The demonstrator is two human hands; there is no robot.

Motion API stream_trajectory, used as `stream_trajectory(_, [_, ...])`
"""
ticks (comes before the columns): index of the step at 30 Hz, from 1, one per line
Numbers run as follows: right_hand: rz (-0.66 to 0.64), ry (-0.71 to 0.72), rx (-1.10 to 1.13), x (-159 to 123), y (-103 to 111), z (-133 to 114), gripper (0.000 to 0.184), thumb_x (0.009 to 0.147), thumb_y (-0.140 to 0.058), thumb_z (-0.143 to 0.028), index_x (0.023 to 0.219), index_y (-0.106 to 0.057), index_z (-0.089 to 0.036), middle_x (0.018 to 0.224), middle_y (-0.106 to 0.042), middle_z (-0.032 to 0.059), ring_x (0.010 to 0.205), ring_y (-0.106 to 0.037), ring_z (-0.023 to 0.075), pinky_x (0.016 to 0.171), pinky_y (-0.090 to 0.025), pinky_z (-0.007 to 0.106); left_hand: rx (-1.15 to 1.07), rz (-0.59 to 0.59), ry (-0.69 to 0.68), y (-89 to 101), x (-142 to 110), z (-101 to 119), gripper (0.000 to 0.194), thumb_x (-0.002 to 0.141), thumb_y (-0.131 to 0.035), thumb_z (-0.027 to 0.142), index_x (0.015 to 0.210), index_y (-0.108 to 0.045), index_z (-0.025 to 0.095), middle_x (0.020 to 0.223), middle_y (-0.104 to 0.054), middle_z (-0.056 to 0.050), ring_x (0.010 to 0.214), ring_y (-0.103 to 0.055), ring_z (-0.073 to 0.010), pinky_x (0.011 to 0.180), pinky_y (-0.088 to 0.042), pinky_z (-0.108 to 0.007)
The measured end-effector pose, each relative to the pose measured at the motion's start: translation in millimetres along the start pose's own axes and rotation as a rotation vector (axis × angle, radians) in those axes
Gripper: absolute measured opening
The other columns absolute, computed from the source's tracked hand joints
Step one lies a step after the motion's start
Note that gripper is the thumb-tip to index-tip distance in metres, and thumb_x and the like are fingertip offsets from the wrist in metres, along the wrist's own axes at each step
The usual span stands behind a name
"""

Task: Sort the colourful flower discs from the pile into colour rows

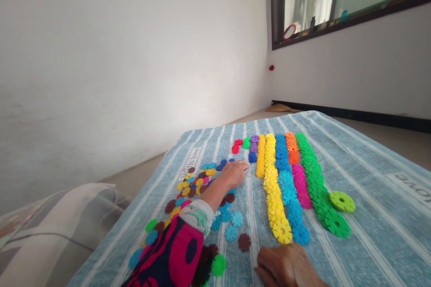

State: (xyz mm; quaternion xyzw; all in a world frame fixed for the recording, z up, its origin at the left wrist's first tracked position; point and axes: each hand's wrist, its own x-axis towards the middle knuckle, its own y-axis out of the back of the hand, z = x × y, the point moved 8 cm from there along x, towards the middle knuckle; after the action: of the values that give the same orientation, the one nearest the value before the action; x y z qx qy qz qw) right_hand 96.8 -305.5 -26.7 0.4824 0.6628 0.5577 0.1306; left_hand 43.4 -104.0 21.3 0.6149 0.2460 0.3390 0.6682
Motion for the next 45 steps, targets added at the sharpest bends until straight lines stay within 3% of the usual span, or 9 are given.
stream_trajectory(10, [0.048,0.012,0.011,-4,1,1,0.013,0.079,-0.057,-0.021,0.067,-0.056,-0.022,0.054,-0.067,-0.0027,0.044,-0.063,0.0119,0.043,-0.024,0.025,-0.064,0.245,-0.142,9.6,-91,-6,0.029,0.084,-0.043,0.009,0.092,-0.069,0.018,0.104,-0.072,-0.008,0.097,-0.067,-0.0189,0.088,-0.053,-0.031])
stream_trajectory(17, [-0.017,-0.043,0.066,-8,2,3,0.022,0.088,-0.049,-0.023,0.068,-0.056,-0.022,0.059,-0.067,-0.0023,0.052,-0.065,0.0126,0.046,-0.029,0.023,-0.179,0.349,-0.076,27.6,-134,-11,0.029,0.085,-0.043,0.008,0.096,-0.069,0.015,0.098,-0.072,-0.009,0.094,-0.067,-0.0172,0.084,-0.054,-0.027])
stream_trajectory(20, [-0.042,-0.038,0.055,-10,3,3,0.024,0.090,-0.047,-0.024,0.068,-0.055,-0.022,0.059,-0.066,-0.0022,0.053,-0.065,0.0131,0.047,-0.031,0.023,-0.253,0.375,0.032,33.8,-146,-23,0.024,0.085,-0.047,0.010,0.090,-0.070,0.017,0.090,-0.073,-0.006,0.087,-0.068,-0.0153,0.080,-0.053,-0.025])
stream_trajectory(25, [-0.063,-0.028,0.062,-11,4,2,0.027,0.094,-0.043,-0.026,0.069,-0.054,-0.022,0.060,-0.066,-0.0024,0.054,-0.066,0.0128,0.049,-0.035,0.022,-0.326,0.401,0.259,35.5,-159,-48,0.019,0.082,-0.053,0.012,0.085,-0.070,0.021,0.088,-0.074,0.001,0.086,-0.067,-0.0144,0.083,-0.051,-0.024])
stream_trajectory(30, [-0.091,-0.018,0.053,-14,1,4,0.030,0.097,-0.041,-0.028,0.070,-0.054,-0.022,0.061,-0.066,-0.0026,0.054,-0.065,0.0118,0.050,-0.037,0.021,-0.259,0.365,0.360,33.4,-165,-61,0.020,0.082,-0.052,0.011,0.088,-0.069,0.020,0.093,-0.073,-0.001,0.090,-0.066,-0.0161,0.087,-0.048,-0.026])
stream_trajectory(34, [-0.140,-0.023,0.066,-20,-7,10,0.029,0.099,-0.041,-0.030,0.074,-0.054,-0.023,0.064,-0.066,-0.0034,0.057,-0.065,0.0117,0.052,-0.038,0.021,-0.187,0.349,0.428,38.8,-170,-66,0.018,0.082,-0.050,0.012,0.080,-0.067,0.017,0.084,-0.070,-0.004,0.083,-0.064,-0.0181,0.081,-0.048,-0.029])
stream_trajectory(39, [-0.146,-0.011,0.068,-23,-9,12,0.028,0.100,-0.042,-0.031,0.077,-0.055,-0.023,0.065,-0.065,-0.0032,0.058,-0.065,0.0122,0.053,-0.038,0.021,-0.200,0.334,0.341,42.4,-166,-53,0.009,0.078,-0.061,0.018,0.083,-0.069,0.018,0.095,-0.070,-0.006,0.097,-0.062,-0.0211,0.091,-0.046,-0.032])
stream_trajectory(45, [-0.135,0.002,0.089,-21,-7,11,0.028,0.099,-0.042,-0.030,0.077,-0.055,-0.023,0.065,-0.065,-0.0032,0.058,-0.065,0.0119,0.052,-0.039,0.021,-0.216,0.141,0.168,33.4,-159,-33,0.018,0.069,-0.074,0.025,0.087,-0.072,0.021,0.106,-0.069,-0.005,0.101,-0.061,-0.0220,0.095,-0.044,-0.032])
